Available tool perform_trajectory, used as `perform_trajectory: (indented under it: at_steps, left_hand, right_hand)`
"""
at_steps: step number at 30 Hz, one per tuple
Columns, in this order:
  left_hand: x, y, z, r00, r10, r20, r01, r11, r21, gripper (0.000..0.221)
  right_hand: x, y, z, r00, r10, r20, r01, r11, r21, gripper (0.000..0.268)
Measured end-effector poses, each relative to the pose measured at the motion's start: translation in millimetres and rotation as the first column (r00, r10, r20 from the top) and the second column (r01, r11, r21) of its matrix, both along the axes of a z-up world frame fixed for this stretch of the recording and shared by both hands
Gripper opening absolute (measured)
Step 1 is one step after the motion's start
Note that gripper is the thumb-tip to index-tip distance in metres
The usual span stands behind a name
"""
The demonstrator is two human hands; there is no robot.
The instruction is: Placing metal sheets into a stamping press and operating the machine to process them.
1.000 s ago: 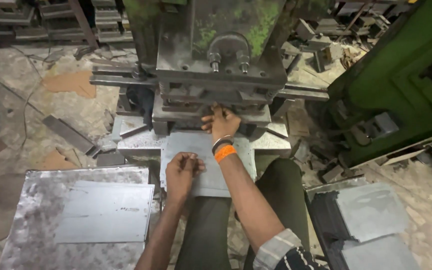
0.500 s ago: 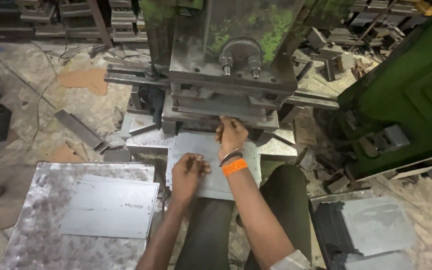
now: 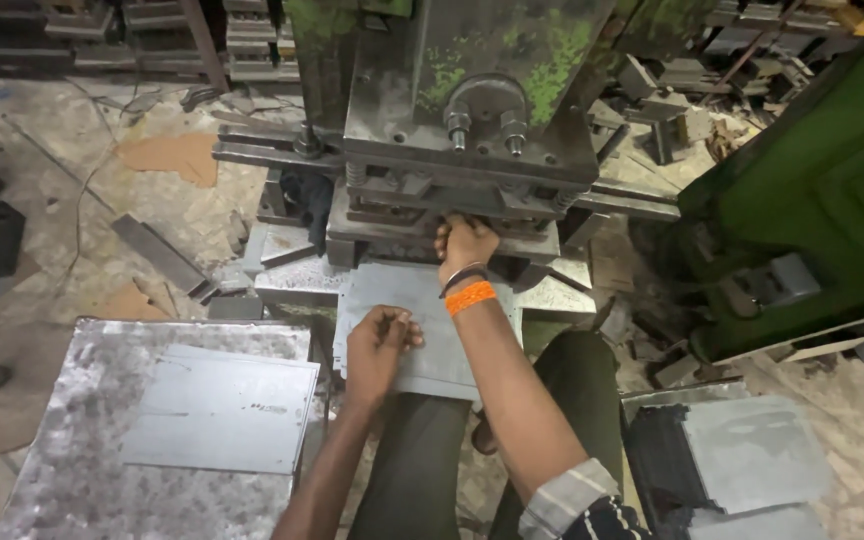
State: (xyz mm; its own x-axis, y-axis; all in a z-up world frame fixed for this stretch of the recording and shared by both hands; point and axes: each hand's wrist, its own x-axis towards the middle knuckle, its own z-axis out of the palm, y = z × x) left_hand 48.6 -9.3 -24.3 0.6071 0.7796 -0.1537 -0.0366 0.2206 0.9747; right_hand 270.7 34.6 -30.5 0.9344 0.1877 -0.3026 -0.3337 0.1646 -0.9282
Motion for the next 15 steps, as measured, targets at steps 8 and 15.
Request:
perform_trajectory:
  at_steps: [8,15]
  left_hand:
    - [-0.7,1.0,-4.1,1.000,-0.018,-0.012,0.018,1.000,0.005,0.017]
    - [-2.7,-3.8,6.4,1.000,0.001,-0.011,0.000,0.999,0.035,0.015]
  right_hand:
    - [6.6,-2.9,-1.8,0.997,-0.069,0.017,0.069,0.997,0.035,0.014]
    - [-27.0,-32.2,31.7,0.976,0.061,0.208,-0.030,0.988,-0.151,0.019]
